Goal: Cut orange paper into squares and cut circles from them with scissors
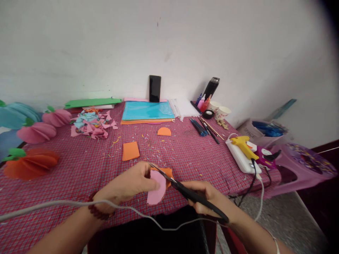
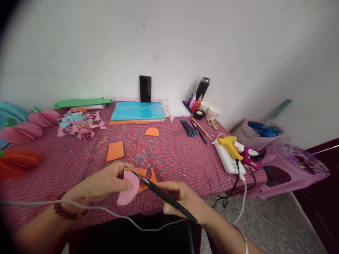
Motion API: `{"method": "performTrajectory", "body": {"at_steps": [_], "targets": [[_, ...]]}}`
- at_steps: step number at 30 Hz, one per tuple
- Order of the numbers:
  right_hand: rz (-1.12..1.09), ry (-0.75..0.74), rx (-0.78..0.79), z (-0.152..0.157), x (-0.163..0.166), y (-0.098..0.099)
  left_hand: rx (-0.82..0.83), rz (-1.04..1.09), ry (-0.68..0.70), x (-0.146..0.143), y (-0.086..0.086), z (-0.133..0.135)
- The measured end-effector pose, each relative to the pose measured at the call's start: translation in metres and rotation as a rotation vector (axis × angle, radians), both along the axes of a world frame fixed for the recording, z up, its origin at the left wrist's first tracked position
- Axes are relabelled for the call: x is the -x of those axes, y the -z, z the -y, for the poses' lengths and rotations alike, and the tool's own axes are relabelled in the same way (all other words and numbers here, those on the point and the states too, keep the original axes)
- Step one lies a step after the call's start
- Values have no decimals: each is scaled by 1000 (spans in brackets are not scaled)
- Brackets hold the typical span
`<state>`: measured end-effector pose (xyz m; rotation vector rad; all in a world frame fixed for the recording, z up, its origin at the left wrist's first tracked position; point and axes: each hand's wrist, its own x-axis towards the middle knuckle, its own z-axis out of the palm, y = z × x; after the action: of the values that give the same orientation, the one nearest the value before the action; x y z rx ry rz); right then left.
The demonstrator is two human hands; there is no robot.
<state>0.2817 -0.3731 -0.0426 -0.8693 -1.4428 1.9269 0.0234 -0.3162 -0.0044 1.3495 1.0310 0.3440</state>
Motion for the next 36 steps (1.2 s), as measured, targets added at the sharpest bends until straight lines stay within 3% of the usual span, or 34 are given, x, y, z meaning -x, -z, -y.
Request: {"method": "performTrajectory", "body": {"at_steps": [10, 23, 36], "targets": [[11, -24, -23, -1, -2, -7, -35, -60, 39, -1, -5, 0], [65, -72, -3, -5, -8, 7, 13, 10, 107, -8, -4, 4], [55, -97, 0, -13, -7, 2, 79, 77, 82, -5, 11, 6]]}}
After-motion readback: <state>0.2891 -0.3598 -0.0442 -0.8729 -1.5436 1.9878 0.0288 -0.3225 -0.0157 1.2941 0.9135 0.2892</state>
